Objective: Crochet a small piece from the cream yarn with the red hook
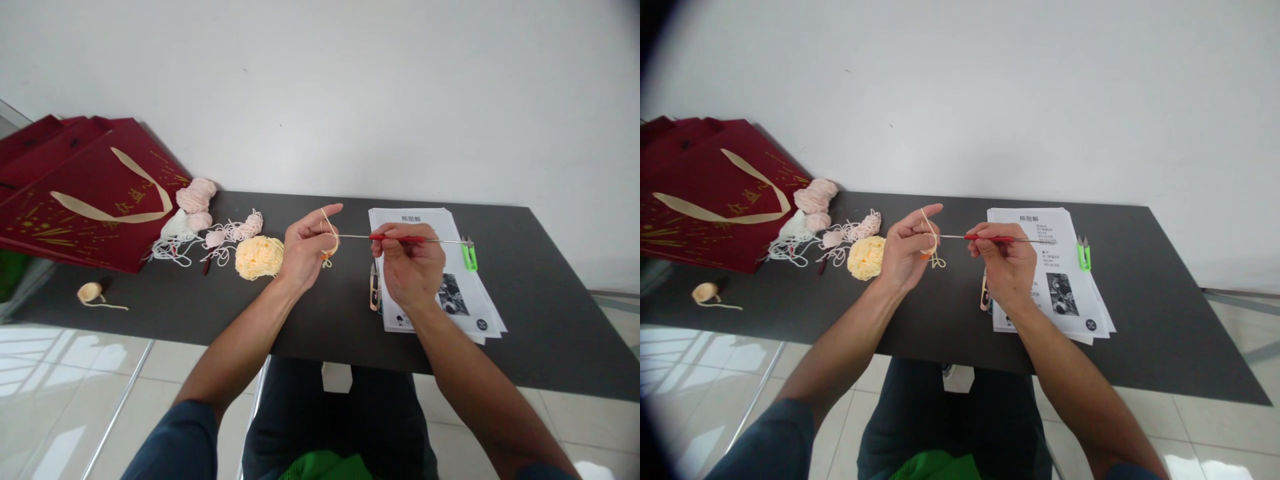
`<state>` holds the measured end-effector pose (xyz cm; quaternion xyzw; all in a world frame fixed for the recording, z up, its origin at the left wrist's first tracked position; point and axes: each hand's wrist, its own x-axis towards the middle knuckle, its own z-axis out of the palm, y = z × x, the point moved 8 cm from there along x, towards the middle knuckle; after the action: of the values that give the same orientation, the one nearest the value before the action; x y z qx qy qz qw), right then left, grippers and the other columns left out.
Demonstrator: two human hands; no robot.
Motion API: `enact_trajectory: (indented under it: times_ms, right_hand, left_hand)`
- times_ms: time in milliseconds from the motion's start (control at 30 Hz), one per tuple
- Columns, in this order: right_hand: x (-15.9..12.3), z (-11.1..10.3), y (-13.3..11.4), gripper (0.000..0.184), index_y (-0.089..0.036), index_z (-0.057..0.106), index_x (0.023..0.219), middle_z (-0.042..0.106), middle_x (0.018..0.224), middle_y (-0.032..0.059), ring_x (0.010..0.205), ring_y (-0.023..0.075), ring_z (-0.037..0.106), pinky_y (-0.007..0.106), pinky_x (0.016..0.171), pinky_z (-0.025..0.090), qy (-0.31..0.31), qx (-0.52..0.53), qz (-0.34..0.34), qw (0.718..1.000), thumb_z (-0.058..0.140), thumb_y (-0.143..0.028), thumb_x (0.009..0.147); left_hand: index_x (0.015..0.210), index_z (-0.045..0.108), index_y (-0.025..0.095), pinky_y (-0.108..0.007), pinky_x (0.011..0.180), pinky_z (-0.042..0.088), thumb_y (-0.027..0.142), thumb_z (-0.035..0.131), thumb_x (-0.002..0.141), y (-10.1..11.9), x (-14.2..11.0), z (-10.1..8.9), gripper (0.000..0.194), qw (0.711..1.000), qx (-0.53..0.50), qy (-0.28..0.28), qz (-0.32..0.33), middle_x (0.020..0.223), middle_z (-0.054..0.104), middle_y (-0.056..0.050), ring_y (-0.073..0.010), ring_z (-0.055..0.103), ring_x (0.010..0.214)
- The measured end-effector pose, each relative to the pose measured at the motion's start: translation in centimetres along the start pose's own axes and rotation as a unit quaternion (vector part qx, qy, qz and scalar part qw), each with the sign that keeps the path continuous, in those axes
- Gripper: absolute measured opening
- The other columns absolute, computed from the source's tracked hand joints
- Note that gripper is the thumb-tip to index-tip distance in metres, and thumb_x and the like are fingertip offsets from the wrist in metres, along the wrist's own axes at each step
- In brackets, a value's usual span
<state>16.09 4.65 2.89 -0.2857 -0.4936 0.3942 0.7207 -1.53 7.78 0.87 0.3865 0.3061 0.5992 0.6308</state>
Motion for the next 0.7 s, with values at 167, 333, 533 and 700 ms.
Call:
enact_trajectory:
  times_ms: [167,333,533,700]
  right_hand:
    - [0.1,0.4,0.0,0.012,-0.026,0.072,0.09,0.079,0.089,-0.0004,0.064,0.011,0.067,0.027,0.057,0.052,-0.014,0.025,0.021,0.999,0.083,-0.027,0.086]
    - [0.2,0.7,0.0,0.015,-0.025,0.072,0.089,0.079,0.087,-0.0003,0.063,0.01,0.065,0.025,0.056,0.05,-0.022,0.048,0.042,0.998,0.086,-0.03,0.084]
    - [0.4,0.8,0.8,0.018,-0.024,0.072,0.087,0.079,0.085,-0.0011,0.063,0.0079,0.065,0.02,0.056,0.052,-0.031,0.099,0.107,0.989,0.088,-0.03,0.081]
    - [-0.2,0.7,3.0,0.018,-0.026,0.073,0.086,0.08,0.088,-0.0043,0.069,0.006,0.07,0.016,0.063,0.062,0.003,0.138,0.207,0.969,0.089,-0.032,0.08]
  left_hand:
    - [0.104,0.082,0.019,-0.022,0.05,0.027,0.007,0.067,0.06,-0.2,0.2,0.0,0.048,1.0,-0.014,-0.022,-0.012,0.062,0.065,0.002,-0.0066,0.045,0.053]
    - [0.096,0.083,0.016,-0.024,0.051,0.028,0.009,0.061,0.057,-0.6,0.1,0.4,0.045,0.996,-0.053,-0.057,-0.05,0.056,0.057,0.001,-0.0084,0.043,0.053]
    - [0.087,0.081,0.014,-0.026,0.054,0.034,0.012,0.063,0.057,-0.8,0.1,1.0,0.035,0.986,-0.087,-0.099,-0.1,0.054,0.053,0.001,-0.0099,0.044,0.053]
    - [0.088,0.082,0.02,-0.026,0.059,0.043,0.02,0.088,0.066,-0.5,0.1,0.5,0.023,0.996,-0.011,-0.08,-0.042,0.067,0.068,-0.001,-0.0106,0.056,0.061]
